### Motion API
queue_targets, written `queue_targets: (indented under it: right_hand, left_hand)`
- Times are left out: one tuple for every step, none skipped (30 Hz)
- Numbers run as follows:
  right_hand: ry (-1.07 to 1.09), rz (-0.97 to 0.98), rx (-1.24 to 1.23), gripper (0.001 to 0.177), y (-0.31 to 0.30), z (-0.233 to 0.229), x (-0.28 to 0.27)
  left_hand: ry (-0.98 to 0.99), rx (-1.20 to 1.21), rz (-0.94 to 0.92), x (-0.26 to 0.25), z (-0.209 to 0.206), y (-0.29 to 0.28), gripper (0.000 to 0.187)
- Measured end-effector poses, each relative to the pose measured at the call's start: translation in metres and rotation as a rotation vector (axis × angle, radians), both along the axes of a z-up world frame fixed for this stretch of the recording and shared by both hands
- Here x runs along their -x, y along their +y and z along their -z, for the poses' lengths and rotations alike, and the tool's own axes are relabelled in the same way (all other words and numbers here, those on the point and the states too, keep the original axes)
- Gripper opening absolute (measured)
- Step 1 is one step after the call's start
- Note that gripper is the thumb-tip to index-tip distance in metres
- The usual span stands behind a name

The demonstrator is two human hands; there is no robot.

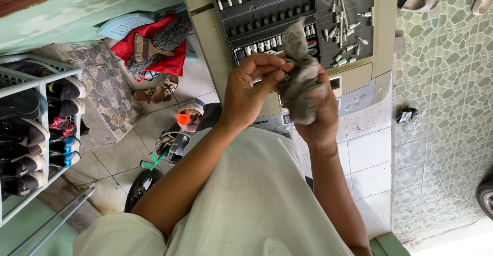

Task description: The person repeatedly picks up small metal tool bits from a socket set case, wipes each one with a cloth, and places it back into the case. The process is performed one at a time for multiple bits throughout the clip.

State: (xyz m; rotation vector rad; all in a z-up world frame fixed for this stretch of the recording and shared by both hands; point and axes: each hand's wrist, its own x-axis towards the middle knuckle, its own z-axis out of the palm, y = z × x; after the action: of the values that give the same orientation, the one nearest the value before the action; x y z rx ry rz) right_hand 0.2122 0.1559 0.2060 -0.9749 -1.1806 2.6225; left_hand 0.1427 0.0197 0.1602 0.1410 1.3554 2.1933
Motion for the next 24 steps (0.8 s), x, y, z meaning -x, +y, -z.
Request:
queue_targets:
  right_hand:
    - [0.067,-0.109,-0.221,0.040,-0.003,0.003,-0.003]
    - [0.133,-0.213,-0.446,0.039,-0.005,0.006,-0.005]
    - [0.103,-0.184,-0.465,0.033,-0.006,0.011,-0.008]
    - [0.073,-0.157,-0.487,0.028,-0.006,0.015,-0.011]
    - [0.043,-0.129,-0.509,0.023,-0.005,0.020,-0.014]
    - [0.036,-0.103,-0.490,0.022,-0.006,0.025,-0.016]
    - [0.029,-0.077,-0.471,0.021,-0.006,0.029,-0.016]
    - [0.018,-0.049,-0.451,0.022,-0.008,0.032,-0.019]
    - [0.021,0.000,-0.380,0.024,-0.011,0.035,-0.020]
    - [0.028,0.050,-0.311,0.026,-0.014,0.037,-0.019]
    - [0.036,0.100,-0.242,0.028,-0.016,0.038,-0.017]
    - [0.039,0.123,-0.188,0.029,-0.017,0.037,-0.017]
    - [0.042,0.145,-0.134,0.029,-0.018,0.035,-0.016]
    - [0.047,0.165,-0.077,0.030,-0.019,0.033,-0.015]
    - [0.045,0.146,-0.043,0.030,-0.018,0.029,-0.014]
    - [0.043,0.129,-0.013,0.031,-0.016,0.025,-0.014]
    - [0.040,0.112,0.018,0.033,-0.013,0.021,-0.014]
    - [0.075,0.048,-0.021,0.029,-0.012,0.018,-0.016]
    - [0.110,-0.016,-0.060,0.028,-0.012,0.015,-0.019]
    - [0.143,-0.080,-0.098,0.029,-0.012,0.014,-0.022]
    - [0.149,-0.089,-0.155,0.027,-0.012,0.015,-0.022]
    - [0.155,-0.097,-0.214,0.026,-0.012,0.018,-0.023]
    - [0.161,-0.106,-0.273,0.026,-0.012,0.021,-0.025]
    - [0.138,-0.119,-0.386,0.023,-0.011,0.025,-0.025]
  left_hand:
    - [0.071,0.042,0.004,-0.001,-0.003,0.001,0.020]
    - [0.109,0.085,0.021,-0.002,-0.006,0.000,0.021]
    - [0.146,0.129,0.039,-0.004,-0.010,-0.002,0.023]
    - [0.184,0.169,0.056,-0.006,-0.014,-0.003,0.024]
    - [0.183,0.151,0.072,-0.007,-0.017,-0.003,0.028]
    - [0.182,0.139,0.084,-0.007,-0.021,-0.005,0.032]
    - [0.182,0.127,0.097,-0.008,-0.023,-0.007,0.037]
    - [0.175,0.152,0.075,-0.009,-0.026,-0.007,0.036]
    - [0.168,0.176,0.054,-0.010,-0.028,-0.007,0.037]
    - [0.165,0.199,0.032,-0.010,-0.029,-0.006,0.037]
    - [0.168,0.211,0.025,-0.011,-0.031,-0.006,0.037]
    - [0.171,0.222,0.018,-0.012,-0.033,-0.005,0.036]
    - [0.173,0.233,0.012,-0.014,-0.034,-0.003,0.036]
    - [0.157,0.223,-0.003,-0.013,-0.034,-0.003,0.037]
    - [0.140,0.213,-0.017,-0.013,-0.035,-0.003,0.038]
    - [0.123,0.200,-0.029,-0.012,-0.035,-0.002,0.039]
    - [0.101,0.212,-0.039,-0.011,-0.035,-0.003,0.037]
    - [0.077,0.224,-0.049,-0.009,-0.035,-0.003,0.035]
    - [0.053,0.236,-0.058,-0.007,-0.034,-0.004,0.033]
    - [0.061,0.243,-0.051,-0.006,-0.032,-0.005,0.029]
    - [0.069,0.251,-0.045,-0.005,-0.031,-0.006,0.025]
    - [0.077,0.257,-0.038,-0.005,-0.029,-0.007,0.021]
    - [0.081,0.251,-0.037,-0.006,-0.028,-0.008,0.018]
    - [0.085,0.246,-0.037,-0.006,-0.027,-0.009,0.015]
